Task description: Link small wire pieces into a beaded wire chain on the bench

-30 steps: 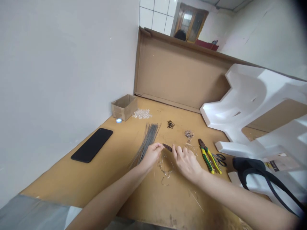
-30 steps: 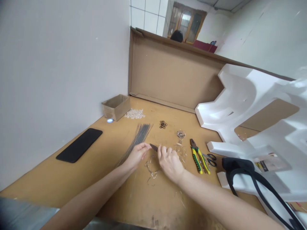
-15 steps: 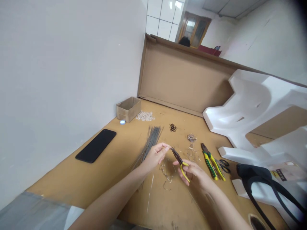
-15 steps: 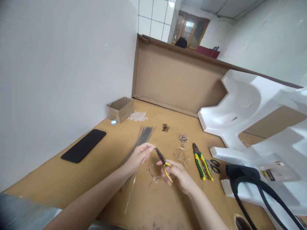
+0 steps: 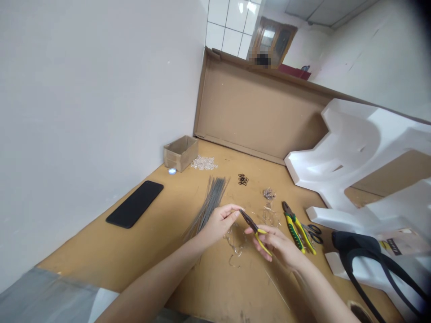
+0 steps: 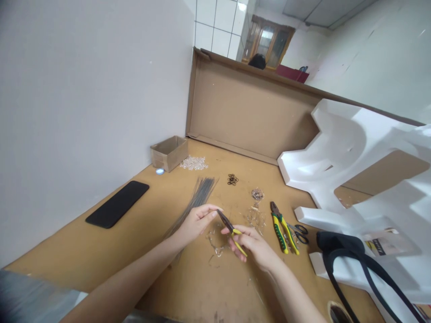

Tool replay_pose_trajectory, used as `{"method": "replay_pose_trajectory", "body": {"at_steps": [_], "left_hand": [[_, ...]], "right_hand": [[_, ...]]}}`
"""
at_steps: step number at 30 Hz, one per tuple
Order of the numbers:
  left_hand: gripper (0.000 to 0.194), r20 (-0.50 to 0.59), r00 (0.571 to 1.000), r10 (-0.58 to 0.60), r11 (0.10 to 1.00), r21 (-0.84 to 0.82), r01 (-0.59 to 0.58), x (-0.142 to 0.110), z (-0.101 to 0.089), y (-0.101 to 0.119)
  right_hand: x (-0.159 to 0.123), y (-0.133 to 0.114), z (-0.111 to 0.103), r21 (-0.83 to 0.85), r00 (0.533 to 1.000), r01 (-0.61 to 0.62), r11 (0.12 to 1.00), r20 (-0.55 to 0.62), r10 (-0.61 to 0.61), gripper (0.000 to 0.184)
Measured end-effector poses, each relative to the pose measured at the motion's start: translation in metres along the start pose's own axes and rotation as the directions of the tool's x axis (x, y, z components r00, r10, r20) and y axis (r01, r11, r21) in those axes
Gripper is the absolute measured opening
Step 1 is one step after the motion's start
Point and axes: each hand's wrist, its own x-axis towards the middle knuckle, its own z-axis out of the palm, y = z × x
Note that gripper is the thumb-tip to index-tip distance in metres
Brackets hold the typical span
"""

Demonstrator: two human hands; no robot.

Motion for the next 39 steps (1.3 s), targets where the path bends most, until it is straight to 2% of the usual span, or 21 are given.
{"method": "replay_pose_trajectory", "body": {"at_steps": [5,17,24,34,39], "left_hand": [[0.028,-0.023,1.000,-0.004,1.000,0.000,0.004,-0.0003,-0.0004,0.0023],[0.029,0.008,1.000,-0.008,1.000,-0.016,0.008,-0.0017,-0.0001,0.0018],[0.031,0.018,0.999,-0.031,0.999,-0.029,0.032,-0.0008,-0.0002,0.0002],[0.031,0.010,0.999,-0.039,0.999,-0.011,0.039,-0.0014,0.0000,0.0054],[0.030,-0.006,0.999,-0.032,0.999,0.006,0.032,0.0003,-0.0002,-0.0003]], "right_hand": [[0.0001,-0.0021,0.0000,0.026,1.000,-0.009,1.000,0.011,0.008,0.033],[0.0036,0.0010,-0.0042,0.055,1.000,-0.018,0.998,0.016,0.018,0.034],[0.0044,0.0013,-0.0061,0.117,0.997,-0.040,0.992,0.066,0.033,0.034],[0.0038,0.0018,-0.0039,-0.012,1.000,0.011,1.000,0.020,-0.010,0.033],[0.0037,0.0011,-0.0014,-0.181,0.996,-0.025,0.983,-0.088,0.009,0.034]]}}
